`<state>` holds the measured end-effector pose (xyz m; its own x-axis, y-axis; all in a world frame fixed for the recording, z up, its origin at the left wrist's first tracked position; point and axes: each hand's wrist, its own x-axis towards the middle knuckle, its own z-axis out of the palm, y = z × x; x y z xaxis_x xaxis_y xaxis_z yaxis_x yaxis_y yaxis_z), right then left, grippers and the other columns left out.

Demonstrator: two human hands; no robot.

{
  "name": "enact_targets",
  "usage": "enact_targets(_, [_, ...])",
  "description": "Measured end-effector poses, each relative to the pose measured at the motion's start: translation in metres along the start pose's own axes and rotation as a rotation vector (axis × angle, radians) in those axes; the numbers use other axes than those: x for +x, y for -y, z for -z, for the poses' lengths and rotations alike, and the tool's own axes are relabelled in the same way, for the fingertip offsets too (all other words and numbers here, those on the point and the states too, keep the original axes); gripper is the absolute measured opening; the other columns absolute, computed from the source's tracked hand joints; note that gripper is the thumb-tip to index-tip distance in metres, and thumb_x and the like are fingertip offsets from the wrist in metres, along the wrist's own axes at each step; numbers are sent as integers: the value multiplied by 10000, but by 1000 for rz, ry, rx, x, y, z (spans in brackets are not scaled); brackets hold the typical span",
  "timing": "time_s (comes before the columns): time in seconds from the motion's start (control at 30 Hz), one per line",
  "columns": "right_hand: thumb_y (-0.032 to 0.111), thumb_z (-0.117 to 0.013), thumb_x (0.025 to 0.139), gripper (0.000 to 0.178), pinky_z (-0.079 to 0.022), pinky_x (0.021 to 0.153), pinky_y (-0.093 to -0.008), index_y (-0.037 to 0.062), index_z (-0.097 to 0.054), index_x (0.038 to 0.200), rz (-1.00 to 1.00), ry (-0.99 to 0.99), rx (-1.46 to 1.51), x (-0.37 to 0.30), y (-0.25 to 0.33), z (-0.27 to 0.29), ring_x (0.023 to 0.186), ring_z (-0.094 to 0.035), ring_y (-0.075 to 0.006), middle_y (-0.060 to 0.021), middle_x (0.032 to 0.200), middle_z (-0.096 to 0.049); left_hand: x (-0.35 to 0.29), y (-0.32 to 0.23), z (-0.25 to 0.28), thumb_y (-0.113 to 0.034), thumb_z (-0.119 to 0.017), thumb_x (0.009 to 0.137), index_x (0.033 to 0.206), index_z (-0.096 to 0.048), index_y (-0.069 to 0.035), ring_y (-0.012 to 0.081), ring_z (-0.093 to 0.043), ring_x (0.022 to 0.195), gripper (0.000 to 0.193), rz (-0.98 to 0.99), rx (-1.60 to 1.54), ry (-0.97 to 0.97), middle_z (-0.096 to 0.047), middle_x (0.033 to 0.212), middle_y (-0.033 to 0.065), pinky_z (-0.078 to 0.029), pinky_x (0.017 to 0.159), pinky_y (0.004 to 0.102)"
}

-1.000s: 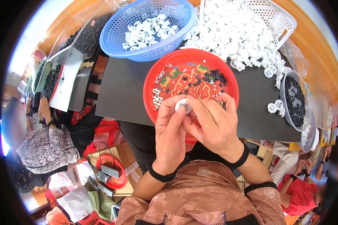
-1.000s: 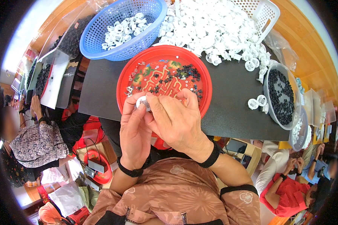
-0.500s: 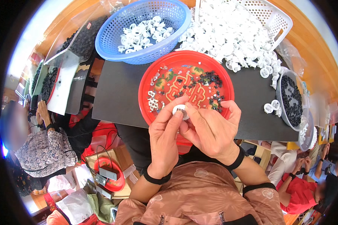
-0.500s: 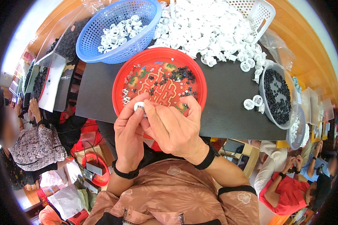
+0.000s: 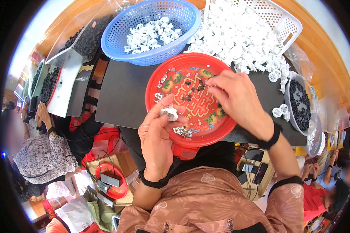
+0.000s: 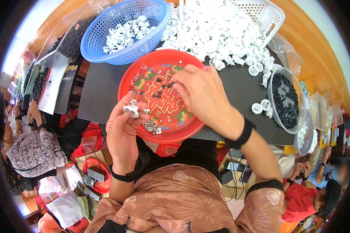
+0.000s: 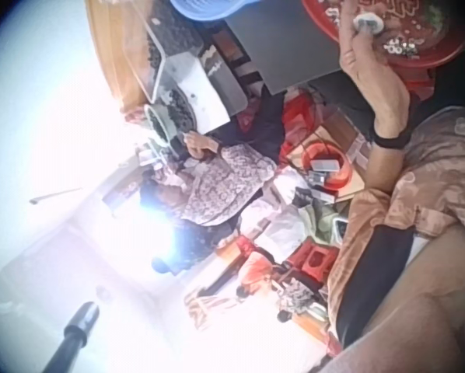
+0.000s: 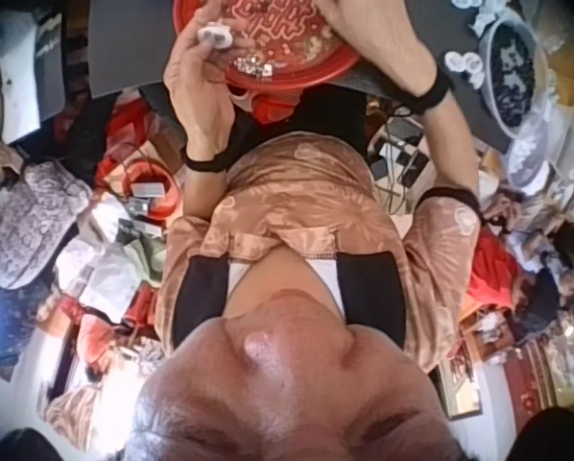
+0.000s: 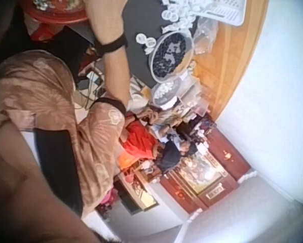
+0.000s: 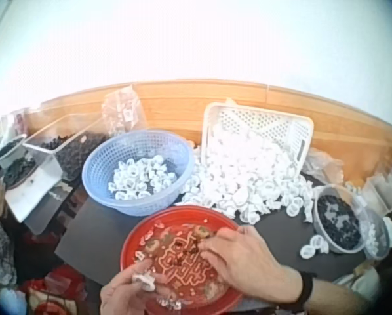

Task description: Manually assembling small plastic and metal components at a workbench.

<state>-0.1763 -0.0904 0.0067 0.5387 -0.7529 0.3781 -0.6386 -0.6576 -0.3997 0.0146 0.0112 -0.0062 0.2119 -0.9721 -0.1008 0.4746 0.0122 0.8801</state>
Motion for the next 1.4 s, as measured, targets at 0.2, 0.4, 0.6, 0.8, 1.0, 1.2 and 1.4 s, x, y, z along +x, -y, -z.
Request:
enact_targets(0.2, [102,-689,783,84,-473,710,-428,57,-701,853,20,229,47,29,-16,-13,812,-639,-315,-114,838,-661,0,3,4,-32,-402,931,1237,-574,72,209,-690,831,366,66,-68,38,-680,1032,187,-556,789,304])
enact_targets(0.4, [125,-668,804,91,-461,731,-422,56,-693,858,116,291,-113,32,-22,-32,837,-641,-307,-109,868,-663,2,3,3,-63,-408,925,1166,-568,75,215,-683,844,321,114,-10,75,-671,1018,189,-560,796,306])
enact_targets(0.6, [162,-628,856,127,-449,709,-424,45,-675,841,107,310,-166,31,-16,-31,798,-647,-313,-140,853,-658,1,7,3,-91,-467,957,1134,-587,43,186,-671,861,252,78,-26,71,-674,987,146,-536,806,286])
enact_targets(0.8, [163,-699,843,235,-497,641,-276,-46,-667,944,-422,465,584,23,15,10,707,-632,-137,-87,772,-662,-4,17,4,-41,-612,935,1158,-597,-2,89,-612,909,228,-171,349,77,-654,1025,65,-503,806,252])
enact_targets(1.0, [236,-698,899,214,-474,644,-203,30,-688,953,-677,622,1150,7,33,36,639,-554,-46,30,811,-644,-10,10,-13,-8,-640,908,1089,-648,2,96,-572,929,181,-362,494,114,-608,1022,49,-454,827,237])
enact_targets(1.2, [261,-691,908,220,-483,672,-219,46,-679,951,-777,686,1541,-16,37,34,562,-454,1,72,731,-550,-24,5,-17,11,-649,888,1039,-673,0,119,-569,935,153,-495,522,153,-604,1011,66,-447,833,250])
enact_targets(1.4, [270,-696,908,243,-485,679,-224,34,-683,966,-729,598,1558,-34,53,36,569,-471,-1,63,742,-571,-35,5,-15,-2,-650,894,1006,-670,-2,106,-567,915,115,-483,445,156,-607,988,56,-449,812,246])
